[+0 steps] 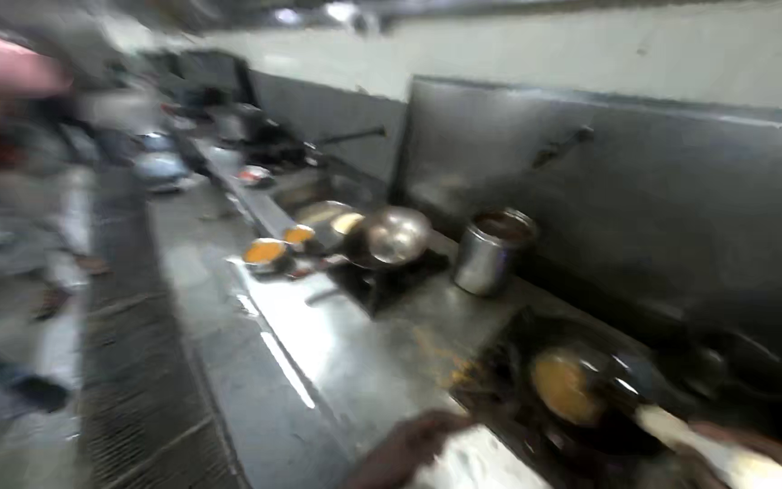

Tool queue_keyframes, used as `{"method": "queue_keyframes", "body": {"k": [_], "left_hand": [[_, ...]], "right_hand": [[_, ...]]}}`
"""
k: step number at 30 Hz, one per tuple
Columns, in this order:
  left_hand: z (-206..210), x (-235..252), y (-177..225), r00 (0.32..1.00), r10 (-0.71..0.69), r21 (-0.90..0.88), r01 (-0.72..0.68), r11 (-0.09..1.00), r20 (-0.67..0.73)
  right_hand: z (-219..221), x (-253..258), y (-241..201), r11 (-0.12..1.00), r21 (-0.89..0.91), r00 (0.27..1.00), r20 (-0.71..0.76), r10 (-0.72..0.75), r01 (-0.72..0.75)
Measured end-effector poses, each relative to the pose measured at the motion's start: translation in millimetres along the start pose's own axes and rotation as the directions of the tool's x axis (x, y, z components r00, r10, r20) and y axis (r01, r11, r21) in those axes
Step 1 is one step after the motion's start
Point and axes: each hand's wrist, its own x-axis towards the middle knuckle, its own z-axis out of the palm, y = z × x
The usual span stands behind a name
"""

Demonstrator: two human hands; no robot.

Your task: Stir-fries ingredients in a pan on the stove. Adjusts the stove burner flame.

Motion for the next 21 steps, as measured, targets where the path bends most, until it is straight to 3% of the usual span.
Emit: {"method": "queue_keyframes", "body": {"k": [2,3,6,8,10,11,13,15,17,19,21], "left_hand": [[-2,6,-7,0.997,-0.052,-0.040,0.050,0.998,-0.053],[-5,11,-9,0.994,-0.063,-0.062,0.057,0.996,-0.089],[-12,26,-12,0.986,-0.053,-0.092,0.039,0.995,-0.161],[-16,35,-11,0.985,-0.044,-0.070,0.033,0.997,-0.165],[-21,40,-3,0.981,-0.047,-0.047,0.038,0.998,-0.189],[-25,42,3,0.979,-0.044,-0.044,0.036,0.998,-0.201],[-33,47,16,0.978,-0.013,-0.046,0.004,0.999,-0.207],[-37,47,18,0.986,0.009,-0.009,-0.010,1.000,-0.165],[-39,49,18,0.997,0.010,0.077,-0.004,0.997,-0.079],[-38,47,21,0.997,-0.027,0.143,0.016,0.990,0.078],[-30,39,23,0.951,-0.115,0.194,0.059,0.979,0.289]], "right_hand": [[-19,-16,-11,0.993,-0.055,0.994,0.019,0.106,-0.105],[-26,-18,-24,0.987,0.009,0.987,0.023,0.158,-0.158],[-28,-15,-17,0.876,0.448,0.972,-0.059,0.225,-0.176],[5,-6,13,0.749,0.649,0.903,-0.230,0.363,-0.136],[30,-6,38,0.760,0.622,0.815,-0.331,0.476,-0.191],[28,-12,41,0.805,0.544,0.811,-0.346,0.471,-0.235],[0,-20,25,0.878,0.402,0.871,-0.294,0.392,-0.260],[-28,-29,6,0.874,0.426,0.909,-0.224,0.352,-0.234],[-26,-26,2,0.788,0.572,0.875,-0.233,0.425,-0.230],[-2,-16,14,0.683,0.686,0.804,-0.245,0.542,-0.251],[5,-17,8,0.708,0.637,0.798,-0.235,0.555,-0.305]]}}
